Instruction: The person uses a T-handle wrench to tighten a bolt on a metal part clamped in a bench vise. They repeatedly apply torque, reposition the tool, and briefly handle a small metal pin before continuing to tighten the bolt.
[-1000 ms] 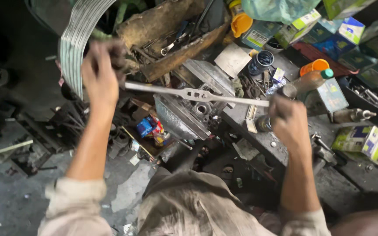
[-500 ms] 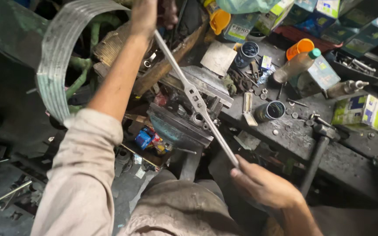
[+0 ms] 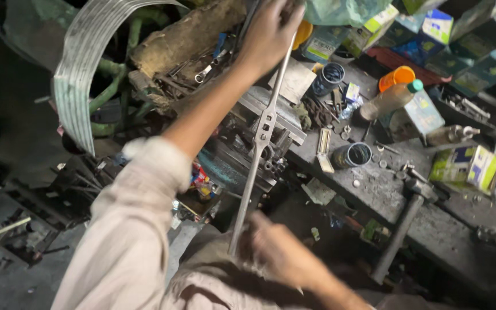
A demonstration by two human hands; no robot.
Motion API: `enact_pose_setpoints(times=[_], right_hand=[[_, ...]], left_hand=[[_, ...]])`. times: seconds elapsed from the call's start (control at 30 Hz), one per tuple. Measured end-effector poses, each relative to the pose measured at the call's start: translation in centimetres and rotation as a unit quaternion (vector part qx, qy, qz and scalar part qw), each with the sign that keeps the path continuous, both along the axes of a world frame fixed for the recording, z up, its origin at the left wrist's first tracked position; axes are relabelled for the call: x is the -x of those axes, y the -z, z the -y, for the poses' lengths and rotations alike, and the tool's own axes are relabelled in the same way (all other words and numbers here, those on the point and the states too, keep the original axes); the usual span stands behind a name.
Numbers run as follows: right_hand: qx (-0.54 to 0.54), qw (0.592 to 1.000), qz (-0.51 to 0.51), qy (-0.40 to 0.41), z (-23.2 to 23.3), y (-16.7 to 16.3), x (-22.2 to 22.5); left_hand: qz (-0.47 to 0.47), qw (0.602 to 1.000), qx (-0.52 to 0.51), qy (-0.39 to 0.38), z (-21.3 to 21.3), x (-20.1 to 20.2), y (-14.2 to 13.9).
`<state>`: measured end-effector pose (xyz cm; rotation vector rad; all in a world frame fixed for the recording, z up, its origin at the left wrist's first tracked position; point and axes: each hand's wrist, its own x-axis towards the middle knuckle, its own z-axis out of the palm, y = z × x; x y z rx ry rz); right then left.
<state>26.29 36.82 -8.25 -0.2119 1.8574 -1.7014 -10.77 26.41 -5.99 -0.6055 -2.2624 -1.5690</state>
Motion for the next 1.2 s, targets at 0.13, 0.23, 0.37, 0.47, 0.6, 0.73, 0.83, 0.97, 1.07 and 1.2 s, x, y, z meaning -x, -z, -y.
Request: enact_pose_setpoints(times=[0.13,0.23,0.37,0.47,0.6,0.73,0.83,0.97,1.07,1.2], right_hand=[[-0.197,0.931,-0.273,0.141,-5.9,-1.7,8.3],[-0.245,0.838,-0.474,0.115,-7.0,-4.2,16.5],[-0.22,0.708,-0.665,-0.083,-6.5,-5.9,25.7],[-0.26,0.544,-0.77,-0.209,-5.2,-6.0,31.9],[-0.249,0.469,-0.786,-0.315,-4.8,-5.7,36.5],[-0.168,0.449,-0.829,-0.29,-5.6,-5.1,37.0],[-0.202,0.461,-0.819,-0.275,-6.2,-4.5,36.5],[-0.223,0.475,-0.812,-0.257,-7.1,-4.3,35.7],[-0.274,0.515,-0.778,-0.235,-8.3,-4.7,33.0],[-0.373,0.584,-0.709,-0.13,-9.9,-4.7,25.0]], left_hand=[[-0.069,0.992,0.099,0.043,6.6,-16.4,-3.0],[0.084,0.973,0.211,0.033,7.4,-27.4,-4.7],[0.095,0.958,0.264,-0.065,4.1,-35.1,-5.9],[0.211,0.895,0.366,-0.144,2.3,-36.9,-5.7],[0.047,0.883,0.31,-0.35,1.6,-36.7,-4.0],[-0.054,0.857,0.318,-0.402,3.2,-35.5,-2.5],[-0.064,0.866,0.315,-0.383,3.8,-35.5,-1.9],[-0.097,0.859,0.354,-0.356,5.1,-35.5,-1.2],[-0.128,0.866,0.379,-0.301,8.2,-34.2,-1.3],[-0.193,0.875,0.413,-0.163,14.5,-29.1,-3.4]])
